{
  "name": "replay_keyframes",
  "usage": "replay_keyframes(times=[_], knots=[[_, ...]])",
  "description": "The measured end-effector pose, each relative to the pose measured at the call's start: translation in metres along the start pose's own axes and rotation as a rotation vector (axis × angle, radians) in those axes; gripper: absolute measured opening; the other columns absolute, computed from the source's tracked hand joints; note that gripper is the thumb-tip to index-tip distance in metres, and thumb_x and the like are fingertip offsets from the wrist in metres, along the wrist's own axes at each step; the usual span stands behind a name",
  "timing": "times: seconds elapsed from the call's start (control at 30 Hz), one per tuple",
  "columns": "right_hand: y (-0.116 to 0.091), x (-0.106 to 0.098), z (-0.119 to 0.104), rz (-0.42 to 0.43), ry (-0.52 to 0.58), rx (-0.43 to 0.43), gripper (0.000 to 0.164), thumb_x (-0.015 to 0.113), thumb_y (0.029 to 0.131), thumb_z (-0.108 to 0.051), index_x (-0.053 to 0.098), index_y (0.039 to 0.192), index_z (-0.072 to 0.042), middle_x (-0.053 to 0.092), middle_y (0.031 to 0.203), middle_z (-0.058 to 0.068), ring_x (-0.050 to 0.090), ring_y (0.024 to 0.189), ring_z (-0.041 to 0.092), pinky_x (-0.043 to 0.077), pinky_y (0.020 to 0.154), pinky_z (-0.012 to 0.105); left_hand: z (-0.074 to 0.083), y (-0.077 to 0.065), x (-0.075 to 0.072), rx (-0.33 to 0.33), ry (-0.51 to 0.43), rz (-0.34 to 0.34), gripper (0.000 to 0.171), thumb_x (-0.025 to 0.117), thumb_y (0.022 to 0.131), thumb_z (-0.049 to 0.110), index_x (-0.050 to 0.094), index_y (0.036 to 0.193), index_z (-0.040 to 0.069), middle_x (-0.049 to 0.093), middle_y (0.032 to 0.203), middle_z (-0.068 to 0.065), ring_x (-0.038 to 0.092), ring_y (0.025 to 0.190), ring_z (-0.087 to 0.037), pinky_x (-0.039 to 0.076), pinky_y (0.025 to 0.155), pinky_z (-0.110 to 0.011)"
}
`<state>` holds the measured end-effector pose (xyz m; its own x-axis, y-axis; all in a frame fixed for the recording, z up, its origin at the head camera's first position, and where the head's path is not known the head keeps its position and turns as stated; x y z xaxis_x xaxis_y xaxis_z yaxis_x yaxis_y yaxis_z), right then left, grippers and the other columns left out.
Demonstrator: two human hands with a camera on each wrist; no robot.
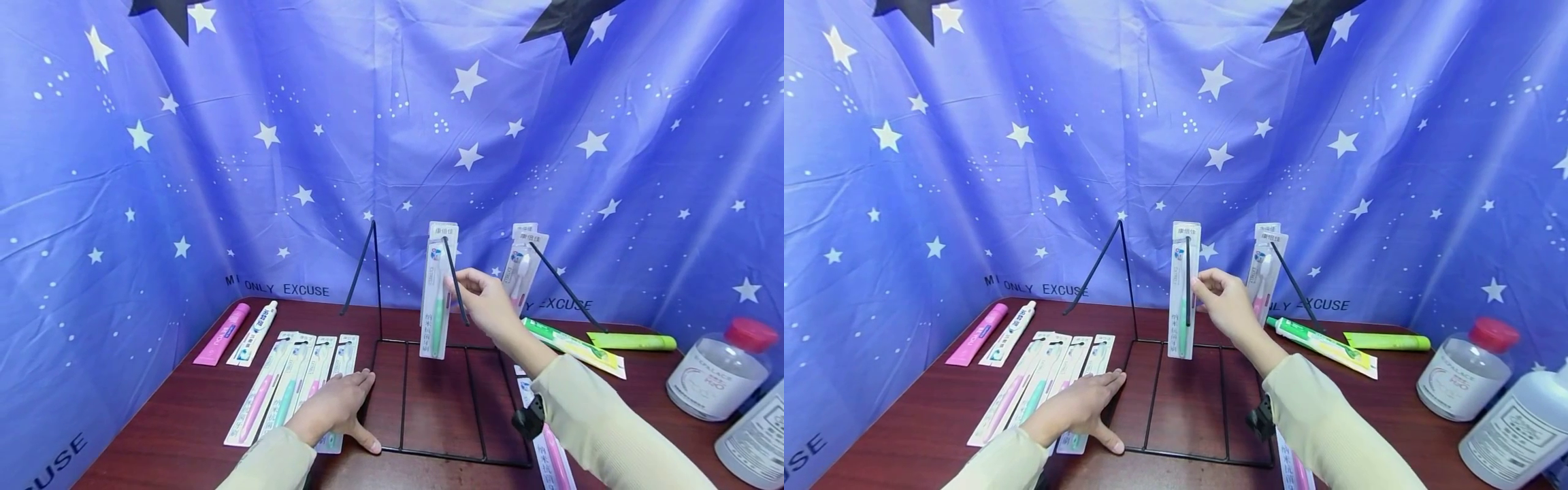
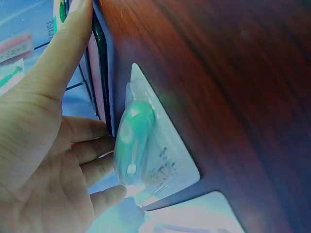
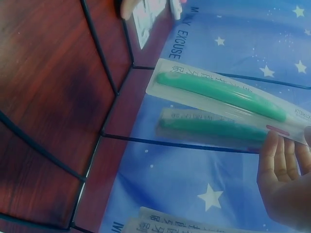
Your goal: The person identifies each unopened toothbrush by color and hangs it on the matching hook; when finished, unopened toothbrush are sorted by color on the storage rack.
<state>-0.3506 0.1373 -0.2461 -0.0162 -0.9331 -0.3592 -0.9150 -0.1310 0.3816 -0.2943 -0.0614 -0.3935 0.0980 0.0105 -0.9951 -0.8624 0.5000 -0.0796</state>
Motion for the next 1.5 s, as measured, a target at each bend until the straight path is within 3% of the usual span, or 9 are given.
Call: replay_keyframes(times=[0.2,0.43,0.73,0.9,1.2,1.3,1.5], knots=[[0.006,0.002,0.005,-0.005,0.054,0.003,0.031,0.058,0.09,-0.027,0.061,0.101,0.002,0.065,0.088,0.016,0.062,0.076,0.017,0.054,0.065,0.033,-0.001,0.001,0.002,-0.003,0.002,0.0,0.117,0.071,0.048,0.069,0.038,0.136,-0.002,0.039,0.139,-0.015,0.034,0.129,-0.025,0.03,0.102,-0.045],[0.008,0.003,0.008,-0.023,0.063,0.034,0.033,0.056,0.09,-0.029,0.06,0.101,0.002,0.063,0.092,0.018,0.061,0.083,0.023,0.054,0.067,0.033,-0.002,0.001,0.005,0.003,0.002,0.002,0.118,0.07,0.049,0.07,0.037,0.136,-0.002,0.038,0.139,-0.015,0.034,0.129,-0.025,0.03,0.102,-0.045],[0.001,-0.005,0.005,-0.066,0.042,0.042,0.041,0.051,0.093,-0.031,0.052,0.12,-0.001,0.058,0.115,0.017,0.058,0.102,0.03,0.048,0.086,0.038,-0.001,0.002,0.005,0.011,0.006,0.002,0.117,0.07,0.049,0.07,0.037,0.136,-0.003,0.038,0.139,-0.015,0.034,0.128,-0.025,0.031,0.102,-0.045],[-0.01,-0.014,-0.001,-0.118,0.033,0.038,0.042,0.051,0.092,-0.036,0.053,0.12,-0.005,0.057,0.117,0.013,0.056,0.106,0.026,0.049,0.084,0.035,-0.001,0.002,0.004,0.011,-0.006,0.009,0.117,0.072,0.049,0.068,0.038,0.135,-0.004,0.039,0.139,-0.016,0.035,0.128,-0.026,0.03,0.101,-0.046],[-0.042,-0.039,-0.008,-0.25,0.001,-0.027,0.031,0.053,0.092,-0.025,0.057,0.113,-0.002,0.063,0.103,0.015,0.061,0.096,0.028,0.051,0.079,0.038,-0.002,0.002,0.004,0.007,-0.019,0.004,0.118,0.073,0.048,0.067,0.037,0.135,-0.004,0.038,0.139,-0.017,0.034,0.128,-0.027,0.029,0.102,-0.046],[-0.053,-0.054,-0.001,-0.255,-0.036,-0.022,0.032,0.053,0.092,-0.023,0.057,0.113,0.0,0.061,0.106,0.017,0.062,0.092,0.025,0.051,0.078,0.037,-0.003,0.002,0.006,0.004,-0.023,0.001,0.118,0.072,0.049,0.068,0.037,0.136,-0.004,0.037,0.139,-0.017,0.034,0.128,-0.027,0.029,0.102,-0.046],[-0.076,-0.085,0.031,-0.231,-0.05,0.068,0.036,0.053,0.092,-0.024,0.054,0.117,0.002,0.059,0.111,0.017,0.061,0.095,0.018,0.051,0.08,0.033,-0.004,0.002,0.007,0.01,-0.037,0.008,0.119,0.072,0.049,0.068,0.036,0.136,-0.004,0.037,0.139,-0.018,0.033,0.129,-0.027,0.029,0.103,-0.046]])
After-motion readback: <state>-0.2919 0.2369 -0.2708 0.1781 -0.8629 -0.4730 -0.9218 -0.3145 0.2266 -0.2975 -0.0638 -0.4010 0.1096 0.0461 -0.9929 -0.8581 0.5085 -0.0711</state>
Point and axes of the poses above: each hand's wrist, its own y-axis towards the middle knuckle, its own x-axis out of the palm, z = x × y, the point moved 8 cm from there along y, towards the middle knuckle
